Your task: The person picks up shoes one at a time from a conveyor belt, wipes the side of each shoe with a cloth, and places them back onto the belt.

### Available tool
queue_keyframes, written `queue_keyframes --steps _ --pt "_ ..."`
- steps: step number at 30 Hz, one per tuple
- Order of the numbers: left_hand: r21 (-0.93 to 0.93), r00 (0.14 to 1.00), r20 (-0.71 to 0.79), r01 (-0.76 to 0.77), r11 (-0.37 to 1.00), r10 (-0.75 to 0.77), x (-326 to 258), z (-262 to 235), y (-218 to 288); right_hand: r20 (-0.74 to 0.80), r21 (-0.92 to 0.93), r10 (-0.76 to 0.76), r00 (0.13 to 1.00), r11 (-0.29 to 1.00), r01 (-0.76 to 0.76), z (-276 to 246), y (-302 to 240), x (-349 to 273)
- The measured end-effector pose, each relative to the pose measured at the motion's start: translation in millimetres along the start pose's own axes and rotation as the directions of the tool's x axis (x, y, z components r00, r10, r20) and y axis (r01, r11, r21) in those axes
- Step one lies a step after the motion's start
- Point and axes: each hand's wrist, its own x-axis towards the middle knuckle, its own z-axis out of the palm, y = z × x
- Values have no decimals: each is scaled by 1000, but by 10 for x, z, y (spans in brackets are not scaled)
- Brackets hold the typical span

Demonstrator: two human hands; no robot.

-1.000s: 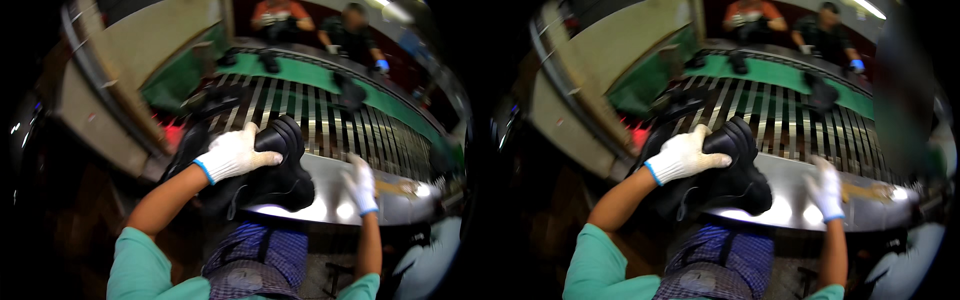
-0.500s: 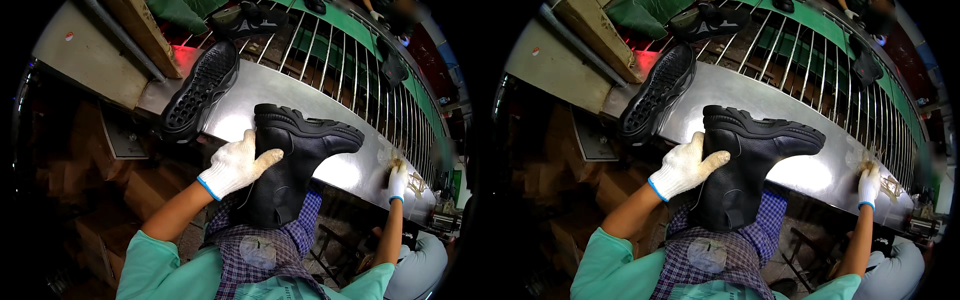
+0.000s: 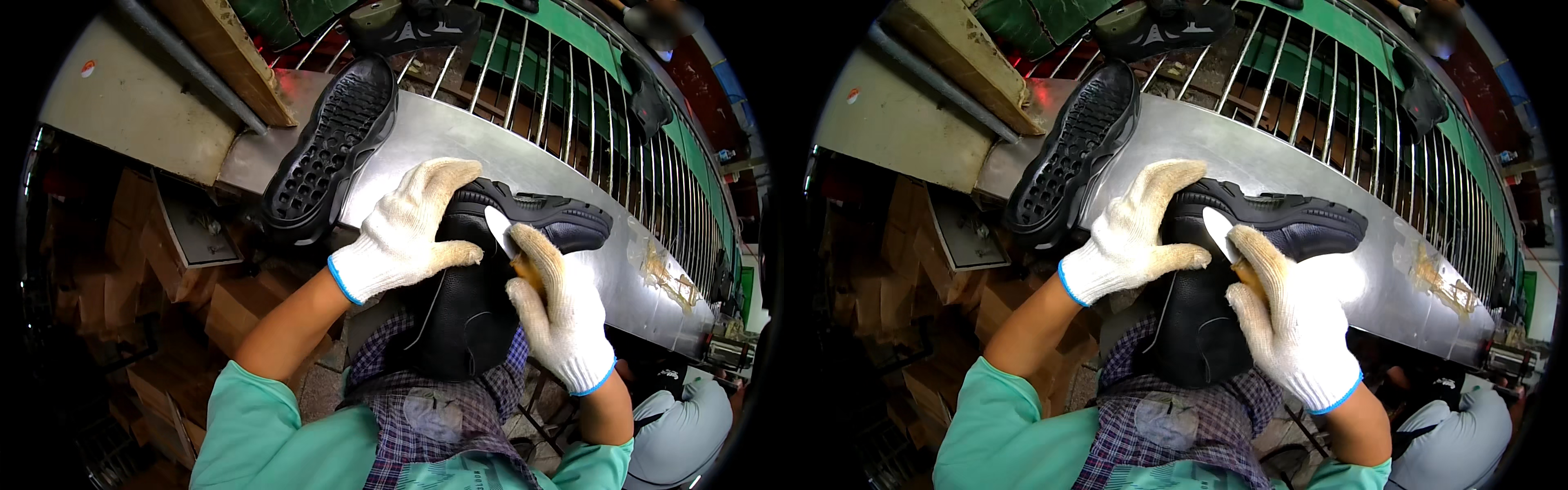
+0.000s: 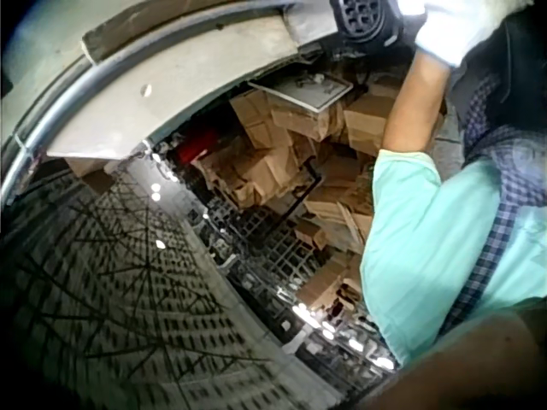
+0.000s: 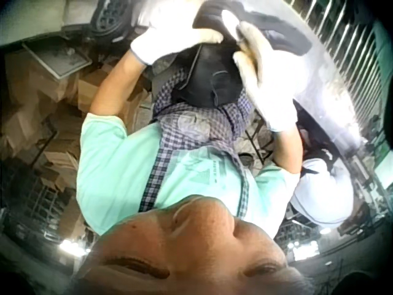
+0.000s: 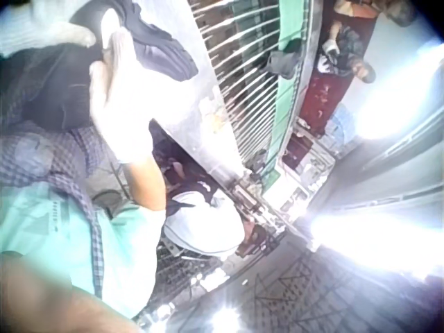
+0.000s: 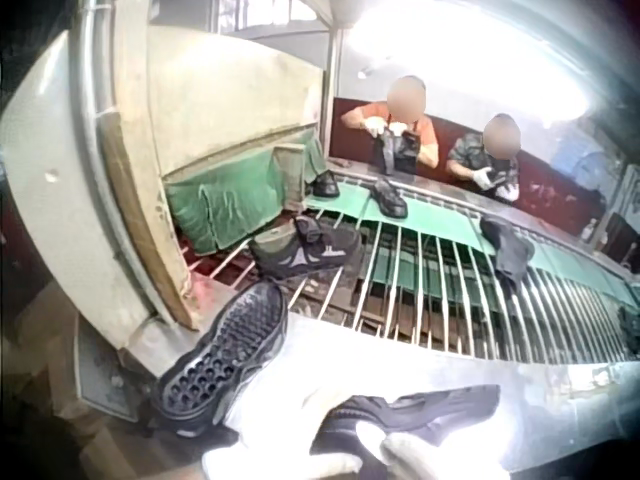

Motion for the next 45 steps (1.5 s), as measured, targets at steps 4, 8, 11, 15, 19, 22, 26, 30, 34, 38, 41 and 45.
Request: queue_keyframes --steps 4,8,11,15,19,22,26,30,34,38,41,45 --pt "-46 997 -63 -38 998 35 -18 55 -29 50 -56 11 999 998 -8 39 14 71" --pt "-26 992 -82 -103 994 101 -17 117 -42 147 -210 53 988 977 -21 122 69 77" --pt "-56 991 -108 -91 994 84 -47 160 -73 230 -416 82 970 909 22 142 -24 99" --pt "-1 995 -84 -54 999 54 -33 108 -49 256 -392 87 963 920 21 135 -75 82" --pt "133 994 -47 -93 987 100 24 34 -1 113 -222 -90 989 968 114 17 155 -212" --pt "255 993 -49 -93 963 109 137 -82 190 -6 -195 -78 997 978 75 -143 388 -331" --pt "279 982 190 -64 958 10 433 -38 298 52 -296 -38 998 954 52 -228 478 -226" --pt "188 986 163 -11 982 -20 412 -82 280 113 463 274 955 836 -295 -2 550 -3" --pt "160 994 108 -22 987 5 440 -5 160 426 837 375 823 181 -516 -5 352 45" --pt "157 990 140 -22 987 -1 477 -25 215 176 654 235 956 698 -292 -40 621 -62" --pt "175 989 140 15 984 -40 456 -4 233 -45 224 -21 999 974 30 -156 609 -153" --pt "153 990 135 18 988 -39 464 -8 236 -26 107 81 996 991 -77 -204 542 -141"
